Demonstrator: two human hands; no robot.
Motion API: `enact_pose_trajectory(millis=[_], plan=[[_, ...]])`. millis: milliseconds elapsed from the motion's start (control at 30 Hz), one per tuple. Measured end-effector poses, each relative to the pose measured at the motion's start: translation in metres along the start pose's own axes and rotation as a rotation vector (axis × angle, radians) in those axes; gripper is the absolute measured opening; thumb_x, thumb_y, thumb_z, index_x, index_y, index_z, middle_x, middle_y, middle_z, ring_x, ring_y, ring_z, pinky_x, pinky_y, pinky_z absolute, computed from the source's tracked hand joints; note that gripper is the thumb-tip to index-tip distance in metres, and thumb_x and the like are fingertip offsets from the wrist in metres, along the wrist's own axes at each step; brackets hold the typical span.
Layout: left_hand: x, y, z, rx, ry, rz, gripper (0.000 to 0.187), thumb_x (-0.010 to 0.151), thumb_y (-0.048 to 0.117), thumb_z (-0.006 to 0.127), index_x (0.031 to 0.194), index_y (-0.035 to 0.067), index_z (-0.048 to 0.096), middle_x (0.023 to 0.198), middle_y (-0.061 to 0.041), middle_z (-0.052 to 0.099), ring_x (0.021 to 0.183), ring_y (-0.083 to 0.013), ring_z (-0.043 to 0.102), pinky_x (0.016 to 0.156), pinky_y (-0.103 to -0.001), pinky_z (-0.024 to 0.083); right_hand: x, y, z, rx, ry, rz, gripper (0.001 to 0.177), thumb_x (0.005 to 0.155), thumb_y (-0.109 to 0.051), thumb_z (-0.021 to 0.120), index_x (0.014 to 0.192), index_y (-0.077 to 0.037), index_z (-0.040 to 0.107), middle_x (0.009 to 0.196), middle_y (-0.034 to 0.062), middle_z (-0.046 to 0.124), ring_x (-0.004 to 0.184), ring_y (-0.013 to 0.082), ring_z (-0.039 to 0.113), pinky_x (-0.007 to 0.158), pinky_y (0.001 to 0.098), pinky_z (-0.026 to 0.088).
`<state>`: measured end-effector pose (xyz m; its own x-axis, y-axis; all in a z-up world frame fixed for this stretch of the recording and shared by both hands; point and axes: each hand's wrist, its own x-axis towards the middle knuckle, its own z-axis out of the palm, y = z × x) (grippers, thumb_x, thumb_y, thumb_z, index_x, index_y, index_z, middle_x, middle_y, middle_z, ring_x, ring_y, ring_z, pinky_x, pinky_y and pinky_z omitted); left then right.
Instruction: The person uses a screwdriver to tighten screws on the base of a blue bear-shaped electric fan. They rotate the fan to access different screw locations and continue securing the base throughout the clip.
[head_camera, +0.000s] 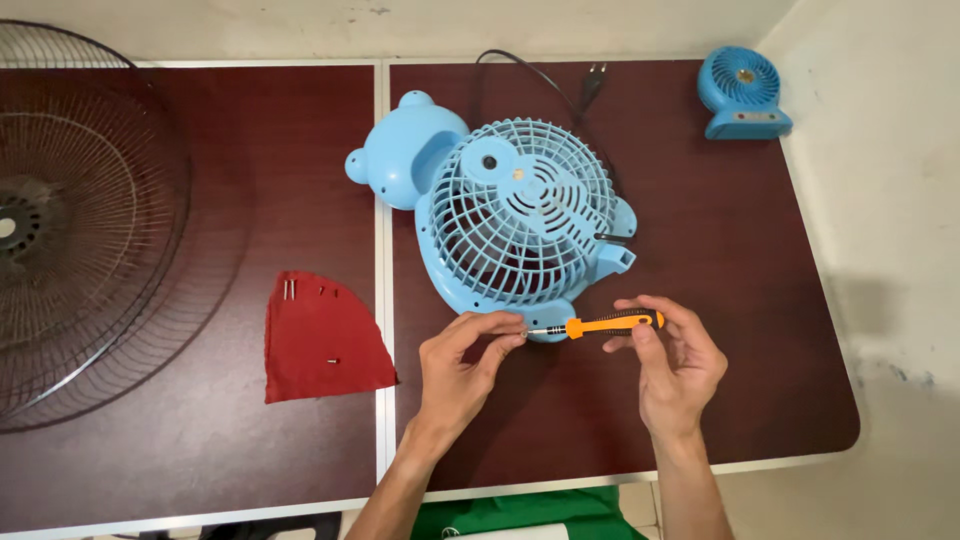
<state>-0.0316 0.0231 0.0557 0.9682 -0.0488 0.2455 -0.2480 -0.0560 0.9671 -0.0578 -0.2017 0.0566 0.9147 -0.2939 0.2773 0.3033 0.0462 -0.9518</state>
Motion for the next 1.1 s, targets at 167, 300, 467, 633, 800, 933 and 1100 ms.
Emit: enact_pose_trajectory(millis=[167,300,467,633,800,933,1100], plan=[[0.002,0.0,0.006,0.127,0.014,0.086,0.025,0.085,-0.001,0.08,0.109,0.003,0.077,0.099,-0.006,0.081,0.093,-0.0167,0.076,0.086,-0.028,0.058,0.002,0.0,-0.006,-0.065,-0.014,0.005,0.026,0.101,0.002,0.062,0.127,0.008,0.062,0.116,0.0229,0.071,0.097,0.0228,0.072,0.076,0.0352,0.066],[0.003,-0.003,0.01,0.089,0.005,0.029,0.024,0.085,0.001,0.08,0.108,0.005,0.077,0.1,-0.006,0.08,0.093,-0.0159,0.076,0.084,-0.027,0.06,0.004,-0.004,-0.006,-0.102,-0.023,0.002,0.027,0.1,0.003,0.063,0.126,0.008,0.063,0.115,0.0221,0.071,0.099,0.022,0.072,0.076,0.0342,0.066],[0.004,-0.006,0.015,0.166,-0.019,0.056,0.022,0.086,0.001,0.08,0.107,0.007,0.077,0.098,-0.005,0.079,0.087,-0.0165,0.072,0.076,-0.027,0.06,0.012,-0.02,0.004,-0.197,-0.084,-0.042,0.029,0.098,0.004,0.066,0.127,0.007,0.065,0.117,0.0187,0.071,0.1,0.0193,0.071,0.079,0.0316,0.066],[0.008,-0.014,0.021,0.283,-0.028,0.093,0.02,0.087,0.0,0.078,0.105,0.008,0.077,0.091,-0.004,0.077,0.078,-0.019,0.069,0.073,-0.03,0.055,0.029,-0.04,0.021,-0.502,-0.23,-0.185,0.04,0.092,0.004,0.072,0.131,0.0,0.067,0.115,0.011,0.075,0.098,0.0171,0.071,0.084,0.0297,0.059],[0.004,-0.025,0.023,0.316,0.005,0.17,0.016,0.085,0.002,0.08,0.098,0.01,0.076,0.092,-0.001,0.078,0.081,-0.0176,0.069,0.081,-0.031,0.049,0.04,-0.047,0.041,-0.561,-0.326,-0.292,0.044,0.089,0.003,0.075,0.132,-0.003,0.067,0.117,0.0088,0.075,0.105,0.0214,0.072,0.09,0.0319,0.059],[0.003,-0.036,0.023,0.296,0.036,0.157,0.015,0.085,0.003,0.081,0.096,0.012,0.075,0.09,0.002,0.077,0.082,-0.0137,0.069,0.087,-0.03,0.045,0.042,-0.047,0.048,-0.561,-0.362,-0.334,0.042,0.089,0.002,0.077,0.13,-0.003,0.067,0.118,0.0097,0.075,0.105,0.0218,0.072,0.091,0.0326,0.059],[0.001,-0.039,0.029,0.312,0.088,0.161,0.017,0.082,0.003,0.083,0.094,0.013,0.077,0.088,0.003,0.072,0.089,-0.0167,0.06,0.086,-0.03,0.044,0.043,-0.047,0.051,-0.556,-0.364,-0.328,0.039,0.089,0.002,0.077,0.126,-0.003,0.068,0.115,0.0082,0.076,0.103,0.0218,0.072,0.089,0.0332,0.059]])
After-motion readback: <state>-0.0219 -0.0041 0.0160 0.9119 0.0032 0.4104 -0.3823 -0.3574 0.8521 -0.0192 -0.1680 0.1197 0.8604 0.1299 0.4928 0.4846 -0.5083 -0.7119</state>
